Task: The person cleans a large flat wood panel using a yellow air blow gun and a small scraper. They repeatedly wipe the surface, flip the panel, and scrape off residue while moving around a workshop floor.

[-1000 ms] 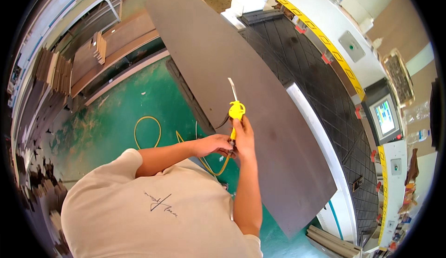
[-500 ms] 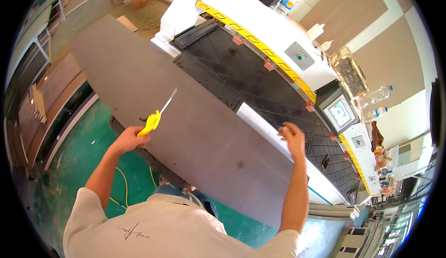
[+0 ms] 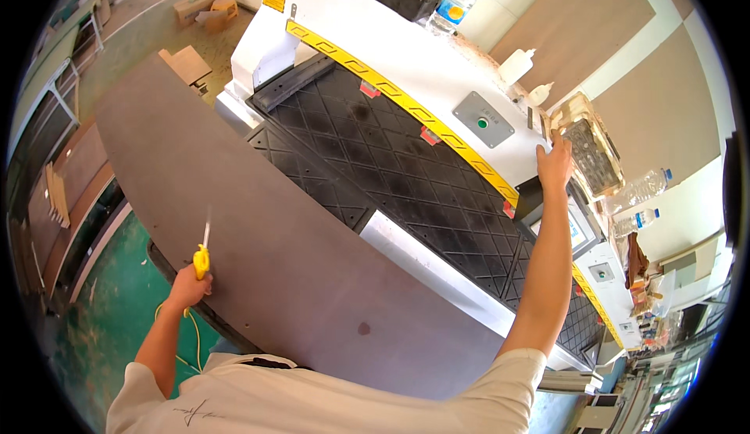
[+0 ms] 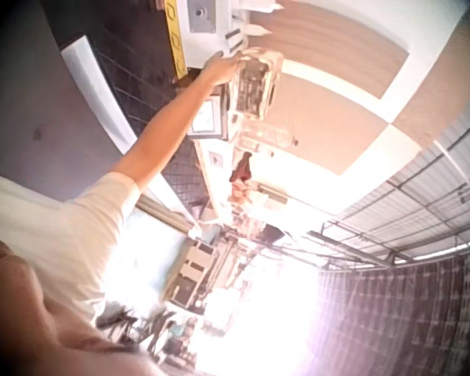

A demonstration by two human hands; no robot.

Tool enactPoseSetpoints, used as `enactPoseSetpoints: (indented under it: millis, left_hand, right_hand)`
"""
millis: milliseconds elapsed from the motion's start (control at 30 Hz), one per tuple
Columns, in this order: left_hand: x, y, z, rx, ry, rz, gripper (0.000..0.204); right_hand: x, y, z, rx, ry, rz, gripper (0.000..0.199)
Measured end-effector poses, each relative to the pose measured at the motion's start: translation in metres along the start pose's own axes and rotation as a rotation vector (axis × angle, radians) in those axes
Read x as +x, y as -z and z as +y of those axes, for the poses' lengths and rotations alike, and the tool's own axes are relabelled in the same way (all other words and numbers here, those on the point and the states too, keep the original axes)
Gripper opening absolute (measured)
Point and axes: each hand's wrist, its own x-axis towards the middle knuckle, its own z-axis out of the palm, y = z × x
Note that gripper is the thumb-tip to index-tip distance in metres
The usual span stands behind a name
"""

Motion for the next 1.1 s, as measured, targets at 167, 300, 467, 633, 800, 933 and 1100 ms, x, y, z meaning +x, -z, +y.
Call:
enactPoseSetpoints:
  millis: [167, 300, 467, 633, 800, 933, 1100]
  left_hand:
    - [0.023, 0.008, 0.007, 0.085, -0.018, 0.112, 0.028]
    - [0.052, 0.015, 0.043, 0.296, -0.153, 0.121, 0.037]
    - [0.099, -0.019, 0.076, 0.418, -0.353, -0.006, 0.034]
    - [0.154, -0.062, 0.094, 0.463, -0.633, 0.197, 0.026]
    - [0.179, -0.090, 0.118, 0.567, -0.630, 0.469, 0.023]
    - [0.174, -0.102, 0.126, 0.605, -0.526, 0.462, 0.021]
    - [0.172, -0.113, 0.112, 0.516, -0.447, 0.581, 0.023]
  right_hand:
    - [0.017, -0.006, 0.028, -0.036, 0.013, 0.056, 0.033]
    - [-0.048, 0.029, 0.002, 0.239, -0.086, 0.321, 0.020]
    - [-0.179, 0.057, -0.005, 0.303, -0.162, 0.229, 0.016]
    - [-0.144, 0.086, -0.032, 0.231, -0.025, 0.384, 0.014]
    - [-0.054, 0.045, -0.012, 0.085, 0.062, 0.370, 0.015]
    - [-0.001, 0.007, 0.003, 0.008, 0.120, 0.355, 0.016]
    - [0.017, -0.022, -0.026, -0.039, 0.098, 0.177, 0.025]
